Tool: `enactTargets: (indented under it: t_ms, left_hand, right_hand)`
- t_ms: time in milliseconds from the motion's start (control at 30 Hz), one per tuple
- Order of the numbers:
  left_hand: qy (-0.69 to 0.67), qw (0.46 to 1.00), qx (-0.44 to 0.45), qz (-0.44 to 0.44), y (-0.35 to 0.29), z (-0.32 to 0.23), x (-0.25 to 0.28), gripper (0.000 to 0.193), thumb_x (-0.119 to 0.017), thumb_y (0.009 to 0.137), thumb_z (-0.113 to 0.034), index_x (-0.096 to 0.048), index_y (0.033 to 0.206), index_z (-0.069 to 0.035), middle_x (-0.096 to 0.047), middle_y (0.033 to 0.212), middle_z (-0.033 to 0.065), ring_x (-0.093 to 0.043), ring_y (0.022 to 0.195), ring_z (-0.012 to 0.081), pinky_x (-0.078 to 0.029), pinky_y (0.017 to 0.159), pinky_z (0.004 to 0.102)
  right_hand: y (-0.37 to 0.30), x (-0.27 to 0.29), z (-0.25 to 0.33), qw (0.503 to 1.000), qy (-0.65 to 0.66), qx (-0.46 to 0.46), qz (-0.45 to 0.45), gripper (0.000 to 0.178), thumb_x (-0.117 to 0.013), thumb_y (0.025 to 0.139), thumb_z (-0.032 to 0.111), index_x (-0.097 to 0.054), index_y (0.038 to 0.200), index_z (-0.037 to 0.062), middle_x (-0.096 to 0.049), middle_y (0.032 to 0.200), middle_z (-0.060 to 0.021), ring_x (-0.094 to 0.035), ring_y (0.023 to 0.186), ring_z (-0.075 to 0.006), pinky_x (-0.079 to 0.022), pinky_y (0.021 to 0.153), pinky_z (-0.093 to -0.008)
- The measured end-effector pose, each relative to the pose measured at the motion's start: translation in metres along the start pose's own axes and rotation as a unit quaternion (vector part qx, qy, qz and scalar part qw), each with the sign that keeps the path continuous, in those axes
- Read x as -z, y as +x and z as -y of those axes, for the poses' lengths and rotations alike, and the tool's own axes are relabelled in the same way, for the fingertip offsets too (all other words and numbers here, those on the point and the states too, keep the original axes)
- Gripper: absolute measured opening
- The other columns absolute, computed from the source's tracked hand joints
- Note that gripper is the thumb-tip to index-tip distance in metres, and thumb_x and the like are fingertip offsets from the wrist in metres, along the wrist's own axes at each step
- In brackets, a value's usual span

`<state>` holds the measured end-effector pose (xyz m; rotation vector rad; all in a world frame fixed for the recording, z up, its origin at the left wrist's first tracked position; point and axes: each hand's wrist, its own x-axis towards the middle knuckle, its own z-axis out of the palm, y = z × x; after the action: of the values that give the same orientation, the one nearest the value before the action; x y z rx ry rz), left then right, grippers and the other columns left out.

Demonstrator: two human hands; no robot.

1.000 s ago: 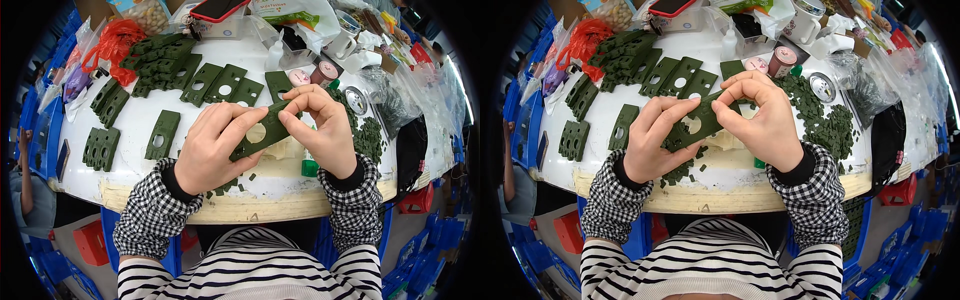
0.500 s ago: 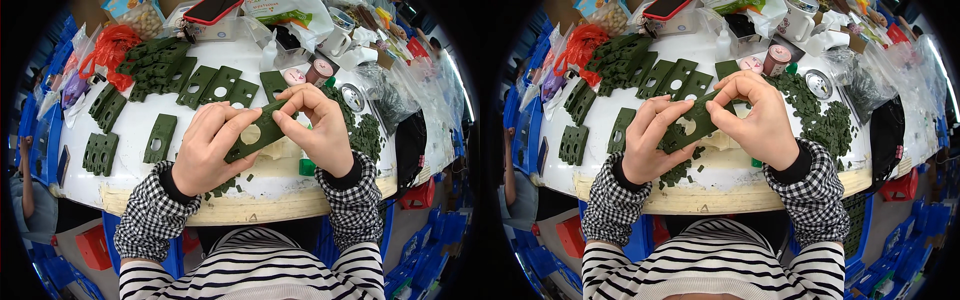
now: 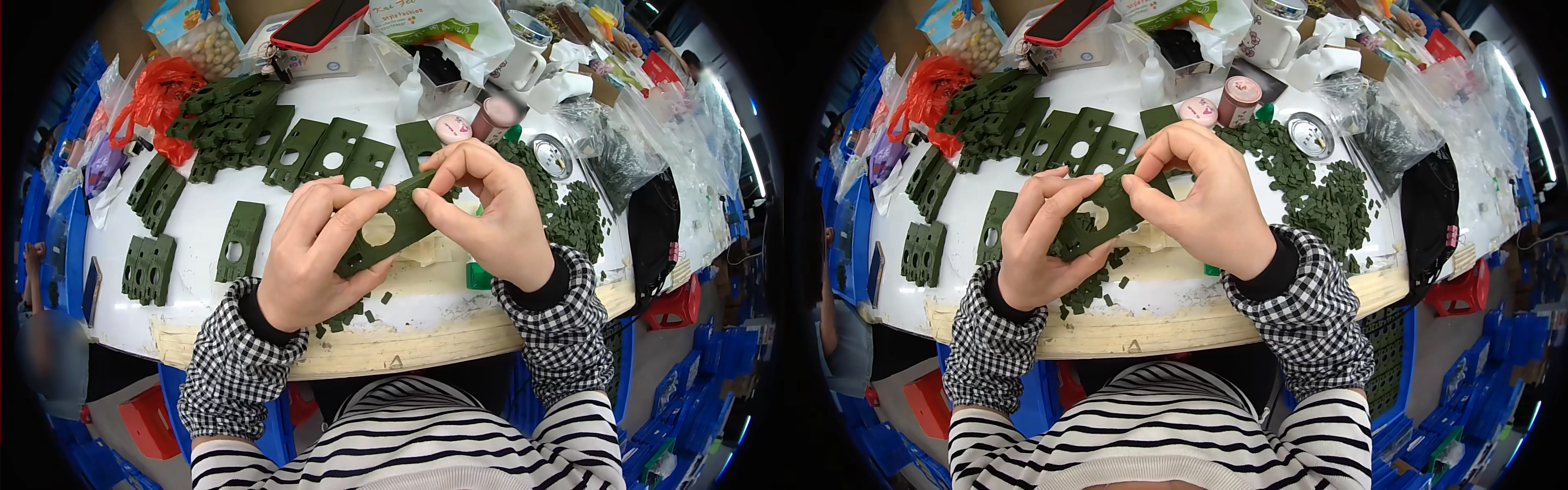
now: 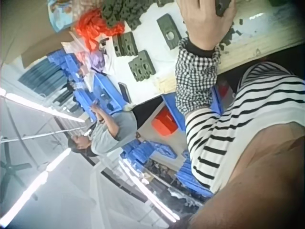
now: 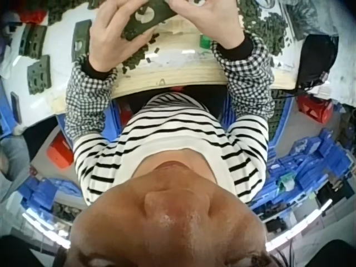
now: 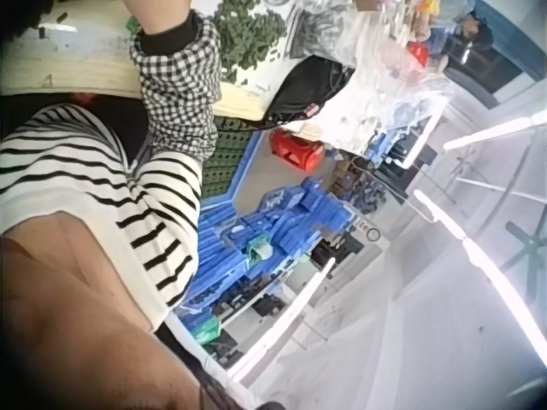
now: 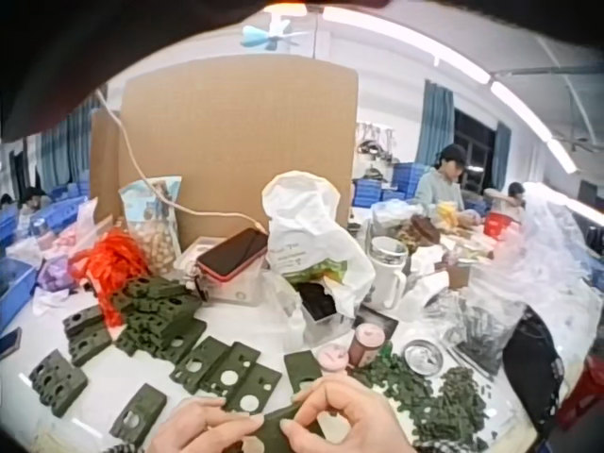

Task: Applying glue and assembling individual plastic components to build toy tank models.

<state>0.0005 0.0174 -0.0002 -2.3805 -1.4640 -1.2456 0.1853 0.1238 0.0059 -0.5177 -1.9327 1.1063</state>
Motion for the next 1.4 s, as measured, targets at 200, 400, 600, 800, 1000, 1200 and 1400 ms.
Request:
enactTargets:
  t_ms: [200,400,600,800,1000,1200,1400]
  left_hand:
    - [-0.004,0.997,0.063,-0.036,0.0,0.002,0.005,0.057,-0.075,0.066,-0.001,-0.058,0.12,0.001,-0.057,0.1,0.013,-0.058,0.087,0.023,-0.048,0.075,0.0306]
    - [0.003,0.99,0.094,-0.104,0.002,0.02,0.014,0.054,-0.073,0.069,0.0,-0.058,0.121,0.001,-0.056,0.099,0.0084,-0.054,0.08,0.0156,-0.046,0.072,0.0263]
    - [0.003,0.987,0.093,-0.129,-0.001,0.025,0.01,0.059,-0.075,0.069,-0.003,-0.055,0.125,0.0,-0.06,0.102,0.0093,-0.057,0.086,0.0141,-0.048,0.077,0.0251]
    - [0.01,0.988,0.095,-0.121,-0.003,0.025,0.012,0.058,-0.077,0.069,-0.004,-0.055,0.123,0.001,-0.061,0.104,0.0105,-0.059,0.09,0.0142,-0.049,0.081,0.026]
    - [-0.025,0.987,0.12,-0.108,-0.005,0.029,0.009,0.053,-0.076,0.071,-0.002,-0.054,0.12,0.002,-0.06,0.104,0.0087,-0.058,0.092,0.0129,-0.047,0.081,0.0244]
    - [-0.076,0.982,0.152,-0.081,-0.004,0.027,0.009,0.054,-0.075,0.073,0.0,-0.052,0.121,0.002,-0.056,0.107,0.0074,-0.057,0.095,0.0122,-0.047,0.083,0.0241]
    - [-0.148,0.97,0.18,-0.071,-0.004,0.023,0.009,0.057,-0.075,0.074,0.001,-0.048,0.124,0.002,-0.054,0.113,0.0092,-0.057,0.101,0.0136,-0.049,0.088,0.0261]
  right_hand:
    - [0.006,0.011,0.005,0.987,-0.11,0.088,-0.071,0.019,-0.071,0.076,0.004,-0.053,0.08,-0.0002,-0.055,0.077,-0.0054,-0.056,0.072,-0.0129,-0.049,0.068,-0.0248]
    - [-0.005,0.007,0.035,0.979,-0.121,0.05,0.158,0.013,-0.071,0.077,0.004,-0.059,0.078,0.0018,-0.061,0.071,-0.0065,-0.062,0.06,-0.0165,-0.049,0.055,-0.0261]
    - [-0.033,-0.02,0.03,0.853,-0.358,0.076,0.372,0.006,-0.061,0.075,0.005,-0.064,0.079,0.0031,-0.062,0.073,-0.0099,-0.065,0.067,-0.0279,-0.052,0.057,-0.0357]
    - [-0.055,-0.044,0.021,0.821,-0.422,0.175,0.343,0.008,-0.06,0.068,0.007,-0.062,0.067,0.0002,-0.058,0.067,-0.0099,-0.061,0.061,-0.0222,-0.048,0.05,-0.0311]
    - [-0.07,-0.06,0.029,0.698,-0.569,0.265,0.345,0.008,-0.059,0.064,0.012,-0.057,0.065,0.0038,-0.048,0.066,-0.0037,-0.052,0.059,-0.0133,-0.042,0.046,-0.0225]
    - [-0.063,-0.064,0.011,0.789,-0.491,0.256,0.265,0.008,-0.058,0.069,0.012,-0.056,0.066,0.0047,-0.045,0.065,-0.0026,-0.05,0.057,-0.0133,-0.04,0.045,-0.0239]
    - [-0.048,-0.052,0.025,0.895,-0.303,0.258,0.201,0.01,-0.062,0.071,0.007,-0.055,0.077,0.003,-0.055,0.074,-0.0064,-0.059,0.064,-0.0188,-0.05,0.053,-0.0285]
